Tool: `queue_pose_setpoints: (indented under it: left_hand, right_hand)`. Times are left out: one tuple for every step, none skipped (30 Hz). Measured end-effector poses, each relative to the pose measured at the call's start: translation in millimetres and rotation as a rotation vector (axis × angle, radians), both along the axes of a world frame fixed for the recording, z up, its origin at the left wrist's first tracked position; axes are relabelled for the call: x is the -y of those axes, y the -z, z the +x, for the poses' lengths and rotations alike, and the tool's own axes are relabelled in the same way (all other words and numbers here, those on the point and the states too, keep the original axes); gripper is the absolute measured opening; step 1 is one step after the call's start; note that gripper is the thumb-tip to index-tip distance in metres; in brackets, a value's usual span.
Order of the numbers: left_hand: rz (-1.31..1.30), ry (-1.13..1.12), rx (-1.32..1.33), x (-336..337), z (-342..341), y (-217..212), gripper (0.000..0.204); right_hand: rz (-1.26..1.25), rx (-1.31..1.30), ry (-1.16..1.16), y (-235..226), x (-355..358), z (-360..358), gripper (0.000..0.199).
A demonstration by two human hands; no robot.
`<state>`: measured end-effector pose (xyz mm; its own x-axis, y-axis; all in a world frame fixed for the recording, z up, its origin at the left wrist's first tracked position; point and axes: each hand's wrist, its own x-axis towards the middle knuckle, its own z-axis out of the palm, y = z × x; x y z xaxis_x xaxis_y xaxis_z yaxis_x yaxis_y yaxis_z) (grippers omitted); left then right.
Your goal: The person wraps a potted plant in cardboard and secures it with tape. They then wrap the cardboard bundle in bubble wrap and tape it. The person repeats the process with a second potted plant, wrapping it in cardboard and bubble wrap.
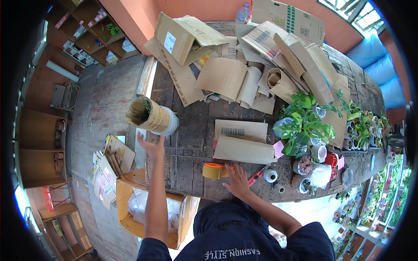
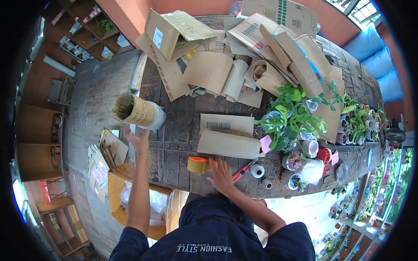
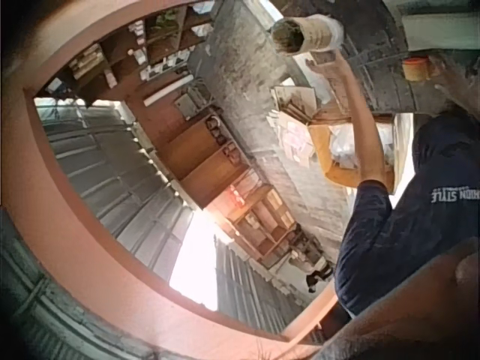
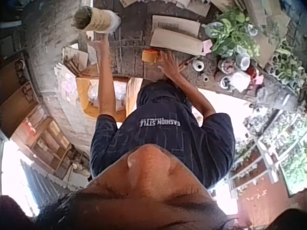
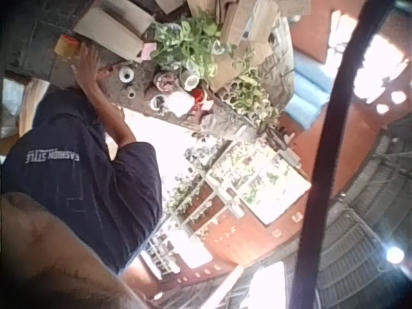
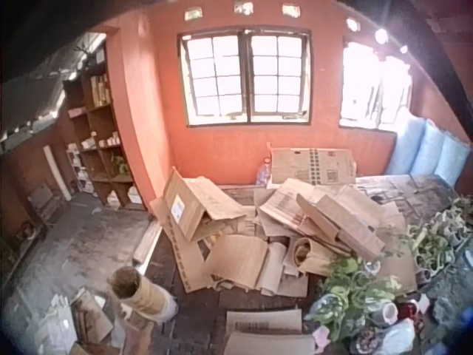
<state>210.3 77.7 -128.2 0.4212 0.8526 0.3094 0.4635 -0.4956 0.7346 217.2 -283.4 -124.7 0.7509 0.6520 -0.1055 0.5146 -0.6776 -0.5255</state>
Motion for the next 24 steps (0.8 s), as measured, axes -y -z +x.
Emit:
queue_pose_setpoints:
  left_hand:
    - [-0.034, -0.067, -0.066, 15.0, -17.7, 11.2, 0.088]
    - [-0.106, 0.091, -0.11, 35.2, -33.3, 21.5, 0.081]
    - [-0.174, 0.246, -0.156, 56.8, -50.3, 27.1, 0.076]
    - [-0.145, 0.438, -0.258, 78.8, -63.9, 27.3, 0.071]
    - [-0.116, 0.631, -0.362, 100.8, -76.6, 27.0, 0.067]
    - [-0.285, 0.698, -0.355, 120.2, -90.3, 32.4, 0.063]
    - [-0.458, 0.765, -0.345, 136.0, -100.2, 41.2, 0.058]
    - [-0.591, 0.692, -0.276, 147.7, -107.7, 48.4, 0.055]
    - [-0.722, 0.614, -0.206, 158.1, -113.7, 53.0, 0.052]
    - [-0.852, 0.535, -0.138, 165.3, -117.0, 57.9, 0.048]
    - [-0.945, 0.426, -0.094, 172.2, -115.4, 55.0, 0.044]
    - [-1.033, 0.311, -0.052, 178.6, -115.1, 47.5, 0.04]
    - [-1.119, 0.196, -0.013, 185.2, -112.4, 42.5, 0.036]
    - [-1.076, 0.225, -0.032, 185.6, -117.1, 50.4, 0.035]
    - [-1.03, 0.249, -0.052, 182.1, -125.9, 68.3, 0.033]
    - [-0.988, 0.28, -0.072, 182.6, -129.0, 79.9, 0.033]
    - [-1.006, 0.301, -0.129, 191.2, -120.4, 74.7, 0.038]
    - [-1.022, 0.322, -0.187, 203.3, -104.2, 58.3, 0.045]
    - [-1.031, 0.341, -0.246, 214.1, -88.4, 47.7, 0.052]
    - [-0.835, 0.332, -0.218, 223.3, -76.7, 49.9, 0.059]
    - [-0.638, 0.324, -0.189, 231.8, -64.4, 55.8, 0.066]
    - [-0.449, 0.314, -0.154, 238.9, -50.7, 62.4, 0.074]
    - [-0.415, 0.268, -0.127, 239.0, -34.0, 68.2, 0.08]
    - [-0.379, 0.222, -0.104, 234.4, -18.0, 70.8, 0.087]
  right_hand:
    - [-0.026, 0.046, 0.012, 8.3, -3.7, -3.5, 0.087]
    - [-0.019, 0.074, 0.008, 13.9, -6.6, -3.9, 0.085]
    - [-0.009, 0.101, 0.002, 18.1, -11.0, -2.1, 0.082]
    - [-0.002, 0.131, -0.002, 24.7, -14.5, 0.5, 0.08]
    - [0.005, 0.143, -0.016, 37.0, -16.7, 1.1, 0.077]
    - [0.015, 0.154, -0.039, 51.8, -19.4, 0.6, 0.074]
    - [0.02, 0.167, -0.059, 59.5, -19.5, 0.4, 0.071]
    - [0.001, 0.113, -0.061, 57.0, -18.8, 1.6, 0.068]
    - [-0.016, 0.057, -0.064, 48.1, -18.1, 3.7, 0.065]
    - [-0.035, 0.002, -0.064, 38.5, -13.7, 5.8, 0.062]
    - [-0.002, -0.026, -0.043, 29.4, -5.0, 8.5, 0.061]
    - [0.032, -0.055, -0.025, 19.1, 3.7, 10.6, 0.061]
    - [0.067, -0.084, -0.003, 8.5, 13.8, 11.5, 0.061]
    - [0.138, -0.098, 0.013, -4.8, 24.5, 10.1, 0.061]
    - [0.212, -0.113, 0.025, -17.5, 38.6, 9.5, 0.061]
    - [0.281, -0.126, 0.043, -29.5, 55.7, 10.2, 0.062]
    - [0.299, -0.158, 0.081, -42.5, 76.5, 9.2, 0.062]
    - [0.318, -0.189, 0.12, -55.8, 100.1, 4.5, 0.063]
    - [0.344, -0.22, 0.157, -64.1, 124.2, -2.3, 0.064]
    - [0.353, -0.216, 0.207, -67.5, 149.2, -13.4, 0.063]
    - [0.366, -0.212, 0.261, -68.6, 175.1, -28.0, 0.063]
    - [0.361, -0.205, 0.32, -70.7, 199.2, -42.1, 0.062]
    - [0.359, -0.198, 0.379, -70.5, 221.8, -56.1, 0.061]
    - [0.341, -0.201, 0.461, -65.7, 242.1, -70.1, 0.06]
